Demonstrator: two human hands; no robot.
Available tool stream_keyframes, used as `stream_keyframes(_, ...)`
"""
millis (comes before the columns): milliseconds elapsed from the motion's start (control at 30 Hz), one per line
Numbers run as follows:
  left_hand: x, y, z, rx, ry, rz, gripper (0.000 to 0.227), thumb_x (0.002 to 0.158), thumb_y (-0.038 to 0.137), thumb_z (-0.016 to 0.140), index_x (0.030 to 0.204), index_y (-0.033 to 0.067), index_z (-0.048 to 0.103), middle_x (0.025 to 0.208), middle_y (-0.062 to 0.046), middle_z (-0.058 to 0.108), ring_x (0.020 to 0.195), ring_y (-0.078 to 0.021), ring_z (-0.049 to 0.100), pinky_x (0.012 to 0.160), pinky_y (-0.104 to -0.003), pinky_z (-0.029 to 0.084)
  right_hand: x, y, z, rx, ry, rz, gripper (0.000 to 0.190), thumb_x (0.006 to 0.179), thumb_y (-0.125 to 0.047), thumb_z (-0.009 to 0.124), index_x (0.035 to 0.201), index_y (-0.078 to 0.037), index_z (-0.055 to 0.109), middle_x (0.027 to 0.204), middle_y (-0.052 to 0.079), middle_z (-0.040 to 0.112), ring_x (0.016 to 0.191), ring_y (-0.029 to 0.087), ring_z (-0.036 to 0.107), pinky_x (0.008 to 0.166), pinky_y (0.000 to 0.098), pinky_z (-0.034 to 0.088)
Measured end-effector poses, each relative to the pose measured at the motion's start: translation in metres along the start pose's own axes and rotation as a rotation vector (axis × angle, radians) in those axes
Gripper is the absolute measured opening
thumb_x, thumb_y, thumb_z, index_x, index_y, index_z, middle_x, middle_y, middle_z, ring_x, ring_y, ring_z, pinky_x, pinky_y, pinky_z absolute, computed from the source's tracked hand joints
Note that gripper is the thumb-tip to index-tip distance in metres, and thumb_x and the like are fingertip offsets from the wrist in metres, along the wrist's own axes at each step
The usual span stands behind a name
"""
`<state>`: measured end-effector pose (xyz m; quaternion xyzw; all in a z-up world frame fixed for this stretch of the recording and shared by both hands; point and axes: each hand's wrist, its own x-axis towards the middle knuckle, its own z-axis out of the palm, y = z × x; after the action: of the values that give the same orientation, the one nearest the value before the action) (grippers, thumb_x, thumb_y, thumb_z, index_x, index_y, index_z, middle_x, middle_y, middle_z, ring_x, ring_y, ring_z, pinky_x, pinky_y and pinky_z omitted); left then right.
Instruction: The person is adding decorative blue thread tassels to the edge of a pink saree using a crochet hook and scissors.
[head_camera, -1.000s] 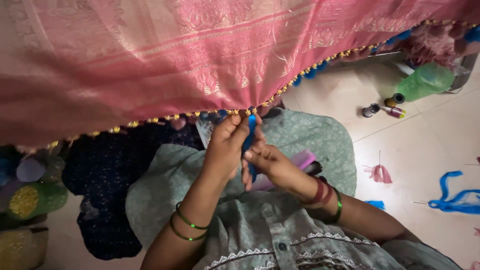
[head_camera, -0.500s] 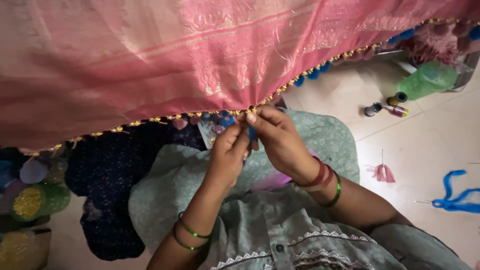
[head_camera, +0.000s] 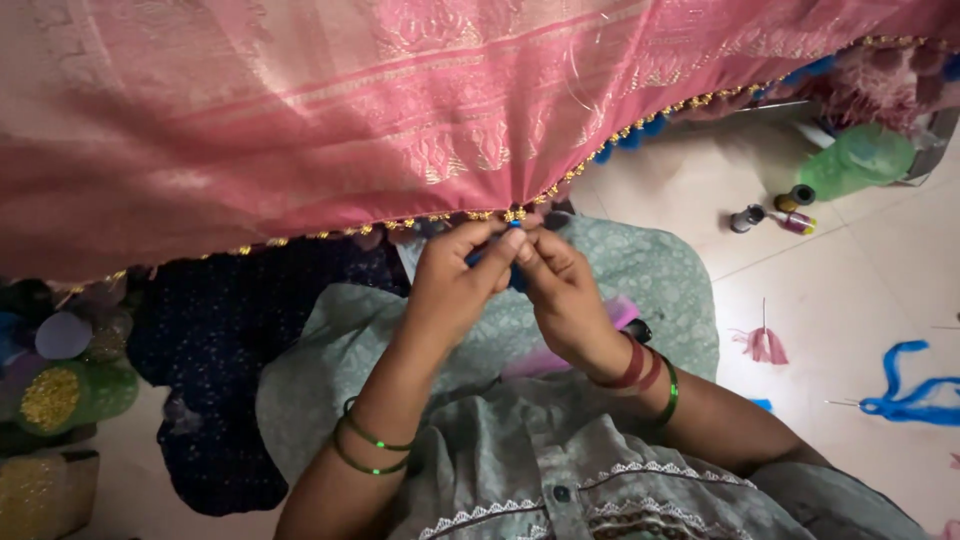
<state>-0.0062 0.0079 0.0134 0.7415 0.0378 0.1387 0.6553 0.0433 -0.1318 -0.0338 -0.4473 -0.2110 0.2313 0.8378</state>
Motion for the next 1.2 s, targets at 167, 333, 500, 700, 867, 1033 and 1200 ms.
stream_keyframes(167, 0.005, 0.005, 0.004, -0.409, -0.087, -0.15, 0.02, 0.102, 0.014, 0.067, 0.105, -0.004, 0.075, 0.074, -0.001, 0.065, 0.057, -0.0076, 0.054, 0.05, -0.025, 0.041, -0.001, 0.0, -0.018, -0.143, -0.086, -0.062, 0.021, 0.113, -0.016, 0.053, 0.111, 0.001, 0.063, 0.095, 0.005, 0.069, 0.09, 0.014, 0.067, 0.087, 0.0304, 0.055)
stream_keyframes(333, 0.0, 0.011, 0.01, -0.424, -0.053, -0.122, 0.021, 0.104, 0.014, 0.066, 0.11, -0.0038, 0.074, 0.089, -0.003, 0.071, 0.074, -0.0076, 0.062, 0.064, -0.024, 0.05, 0.001, -0.017, -0.036, -0.298, -0.08, -0.01, 0.02, 0.11, -0.012, 0.054, 0.124, 0.001, 0.061, 0.098, 0.003, 0.066, 0.091, 0.012, 0.066, 0.085, 0.0284, 0.055)
stream_keyframes(500, 0.0, 0.004, 0.008, -0.33, 0.001, 0.038, 0.021, 0.106, 0.014, 0.068, 0.113, -0.0049, 0.074, 0.104, -0.006, 0.076, 0.096, -0.0089, 0.068, 0.09, -0.024, 0.055, -0.005, -0.036, -0.078, -0.632, -0.215, -0.028, 0.015, 0.113, -0.013, 0.057, 0.113, 0.0, 0.064, 0.099, 0.004, 0.069, 0.093, 0.011, 0.069, 0.084, 0.0279, 0.056)
stream_keyframes(700, 0.007, 0.009, -0.003, -0.255, -0.009, 0.047, 0.021, 0.105, 0.014, 0.067, 0.113, -0.004, 0.074, 0.106, -0.004, 0.076, 0.099, -0.0083, 0.069, 0.094, -0.024, 0.055, -0.047, -0.001, -0.117, -1.302, -0.281, -0.218, 0.026, 0.079, 0.001, 0.068, 0.105, -0.001, 0.068, 0.108, 0.016, 0.067, 0.1, 0.034, 0.065, 0.085, 0.0415, 0.054)
stream_keyframes(867, 0.016, 0.002, -0.013, -0.332, -0.053, 0.03, 0.02, 0.104, 0.011, 0.067, 0.113, -0.005, 0.074, 0.105, -0.008, 0.077, 0.095, -0.0113, 0.071, 0.091, -0.027, 0.057, -0.068, 0.031, -0.106, -1.704, -0.791, -0.46, 0.028, 0.076, -0.016, 0.062, 0.101, -0.007, 0.071, 0.114, 0.012, 0.067, 0.109, 0.033, 0.063, 0.095, 0.0445, 0.052)
stream_keyframes(1033, 0.033, 0.007, -0.027, -0.421, -0.142, -0.071, 0.027, 0.101, 0.017, 0.067, 0.108, -0.008, 0.075, 0.097, -0.014, 0.078, 0.088, -0.019, 0.075, 0.085, -0.032, 0.062, -0.05, 0.041, -0.116, -1.887, -1.026, -0.674, 0.03, 0.081, -0.022, 0.06, 0.105, -0.007, 0.07, 0.113, 0.012, 0.067, 0.105, 0.031, 0.064, 0.091, 0.0422, 0.05)
stream_keyframes(1200, 0.046, 0.003, -0.034, -0.512, -0.18, -0.275, 0.035, 0.095, 0.021, 0.068, 0.108, -0.0106, 0.073, 0.096, -0.017, 0.078, 0.087, -0.0241, 0.077, 0.081, -0.034, 0.062, -0.023, -0.032, -0.076, -1.73, -1.116, -0.603, 0.032, 0.083, -0.02, 0.061, 0.112, -0.01, 0.069, 0.107, 0.006, 0.067, 0.101, 0.026, 0.064, 0.085, 0.0412, 0.05)
